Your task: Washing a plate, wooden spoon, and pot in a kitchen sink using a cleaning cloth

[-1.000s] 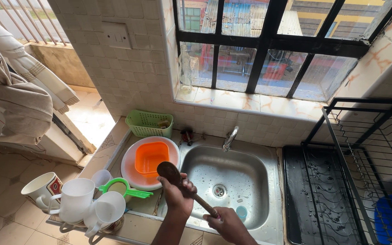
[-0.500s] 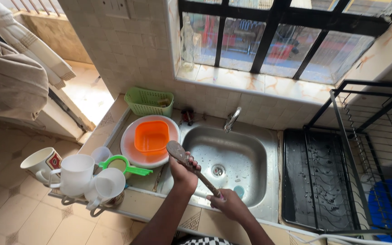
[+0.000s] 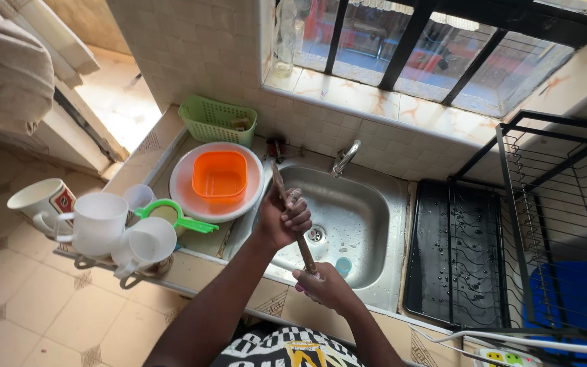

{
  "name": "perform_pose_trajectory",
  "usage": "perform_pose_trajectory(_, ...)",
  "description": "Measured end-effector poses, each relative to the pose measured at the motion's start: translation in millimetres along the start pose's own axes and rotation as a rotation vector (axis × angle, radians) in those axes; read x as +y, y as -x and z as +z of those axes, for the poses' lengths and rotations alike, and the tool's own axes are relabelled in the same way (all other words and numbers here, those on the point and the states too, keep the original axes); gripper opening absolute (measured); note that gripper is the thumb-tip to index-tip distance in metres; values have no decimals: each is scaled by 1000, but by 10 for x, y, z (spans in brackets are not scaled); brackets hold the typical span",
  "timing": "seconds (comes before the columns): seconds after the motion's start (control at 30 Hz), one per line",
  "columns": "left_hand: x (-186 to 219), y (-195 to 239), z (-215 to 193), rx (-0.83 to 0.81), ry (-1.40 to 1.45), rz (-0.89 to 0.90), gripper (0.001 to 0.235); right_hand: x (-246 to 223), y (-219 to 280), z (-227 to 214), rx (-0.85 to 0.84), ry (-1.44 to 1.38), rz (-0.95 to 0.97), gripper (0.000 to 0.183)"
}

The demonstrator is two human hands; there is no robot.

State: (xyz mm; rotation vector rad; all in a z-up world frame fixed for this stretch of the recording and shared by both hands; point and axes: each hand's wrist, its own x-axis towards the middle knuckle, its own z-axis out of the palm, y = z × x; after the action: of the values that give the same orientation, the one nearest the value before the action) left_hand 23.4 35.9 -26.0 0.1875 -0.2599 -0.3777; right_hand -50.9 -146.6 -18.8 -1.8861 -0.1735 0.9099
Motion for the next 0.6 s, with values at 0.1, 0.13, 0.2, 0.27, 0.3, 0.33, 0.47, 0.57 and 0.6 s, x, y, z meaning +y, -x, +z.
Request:
perform_pose_trajectory(0.1,-122,-51,-34,253,-127,42,71,273,-82,-18,-29,-96,-65,39)
perform_pose_trajectory(0.13,-226,-56,-69,261,-116,51,71,316,-85,-4,-39,-89,-54,39)
perform_pose_trajectory(0.2,-381,-110,-130,716,-292,121,69,366,-137,9,123,-60,-43,35)
perform_pose_trajectory(0.27,-604,-41,-133,788,-316,186,59,271,-105,44,159,-12,-46,30)
perform_pose_trajectory(0.3,-716,-20,-130,852,-350,242,52,223,-91,56,205,28,-57,27)
perform_pose_trajectory(0.33,-760,-3,-60,858,-339,248,52,245,-90,62,198,37,-51,27)
perform_pose_trajectory(0.47,-710,37,-41,943,-576,313,34,287,-186,119,146,30,-56,26)
perform_pose_trajectory(0.57,-667,116,-193,832,-554,327,42,303,-193,104,82,-80,-120,26)
perform_pose_trajectory(0.6,-652,132,-236,775,-549,332,46,288,-195,77,42,-186,-180,24)
